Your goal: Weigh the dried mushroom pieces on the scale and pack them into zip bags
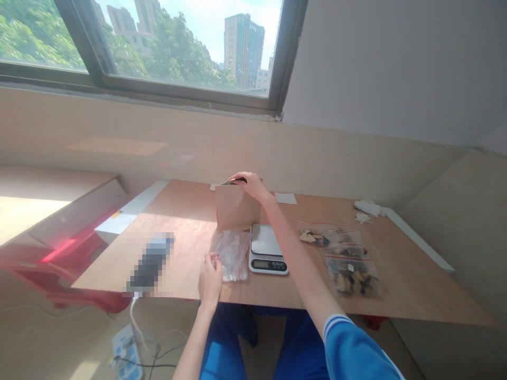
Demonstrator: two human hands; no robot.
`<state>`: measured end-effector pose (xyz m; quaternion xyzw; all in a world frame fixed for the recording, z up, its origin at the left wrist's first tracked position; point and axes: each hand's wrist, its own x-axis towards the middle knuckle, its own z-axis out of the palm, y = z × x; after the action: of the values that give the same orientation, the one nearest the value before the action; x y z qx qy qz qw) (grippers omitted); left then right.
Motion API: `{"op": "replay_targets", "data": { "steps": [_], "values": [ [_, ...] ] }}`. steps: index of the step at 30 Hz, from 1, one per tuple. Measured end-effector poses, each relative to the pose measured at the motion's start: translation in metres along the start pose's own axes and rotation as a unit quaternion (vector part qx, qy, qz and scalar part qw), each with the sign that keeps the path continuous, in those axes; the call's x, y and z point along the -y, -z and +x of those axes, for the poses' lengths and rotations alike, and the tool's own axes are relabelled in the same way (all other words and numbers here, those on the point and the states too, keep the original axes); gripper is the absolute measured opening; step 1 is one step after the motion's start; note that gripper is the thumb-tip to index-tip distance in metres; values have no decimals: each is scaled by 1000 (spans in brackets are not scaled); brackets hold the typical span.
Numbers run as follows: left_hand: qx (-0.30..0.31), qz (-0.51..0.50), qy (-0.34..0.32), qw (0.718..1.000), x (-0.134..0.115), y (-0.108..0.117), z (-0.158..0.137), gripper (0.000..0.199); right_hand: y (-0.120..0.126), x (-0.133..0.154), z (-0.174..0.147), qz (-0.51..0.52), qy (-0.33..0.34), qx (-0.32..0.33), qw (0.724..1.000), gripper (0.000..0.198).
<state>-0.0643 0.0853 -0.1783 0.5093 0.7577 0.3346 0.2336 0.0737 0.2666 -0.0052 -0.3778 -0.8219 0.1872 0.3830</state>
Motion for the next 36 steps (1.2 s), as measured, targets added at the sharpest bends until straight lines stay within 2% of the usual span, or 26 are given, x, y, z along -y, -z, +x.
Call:
{"op": "replay_targets", "data": {
  "steps": [5,11,19,21,25,26,30,33,36],
  "values": [
    [-5,-7,-4,1000,0,0,0,24,7,5,1,-39,-46,27,998,12],
    [-4,-7,-11,1000,-1,1,0,25,2,1,-1,-23,-48,-19,998,8],
    [-3,14,-6,1000,-4,3,-2,24,-5,4,-8,-41,-33,-51,997,15],
    [0,13,-2,1000,-5,4,-2,24,-6,9,-16,-37,-14,-80,996,16],
    [0,-25,2,1000,-3,4,-2,23,-12,20,-53,-21,-5,-211,977,17],
    [-1,-45,-1,999,-1,4,-2,22,-16,21,-67,-5,-25,-230,973,20],
    [-14,-137,-33,990,6,2,-1,23,-43,16,-133,57,-160,-224,960,22],
    [-32,-187,-69,979,9,2,-1,22,-65,9,-174,95,-287,-221,927,29],
    [-28,-212,-98,972,6,4,-3,21,-76,7,-193,179,-322,-198,908,34]
  ]
}}
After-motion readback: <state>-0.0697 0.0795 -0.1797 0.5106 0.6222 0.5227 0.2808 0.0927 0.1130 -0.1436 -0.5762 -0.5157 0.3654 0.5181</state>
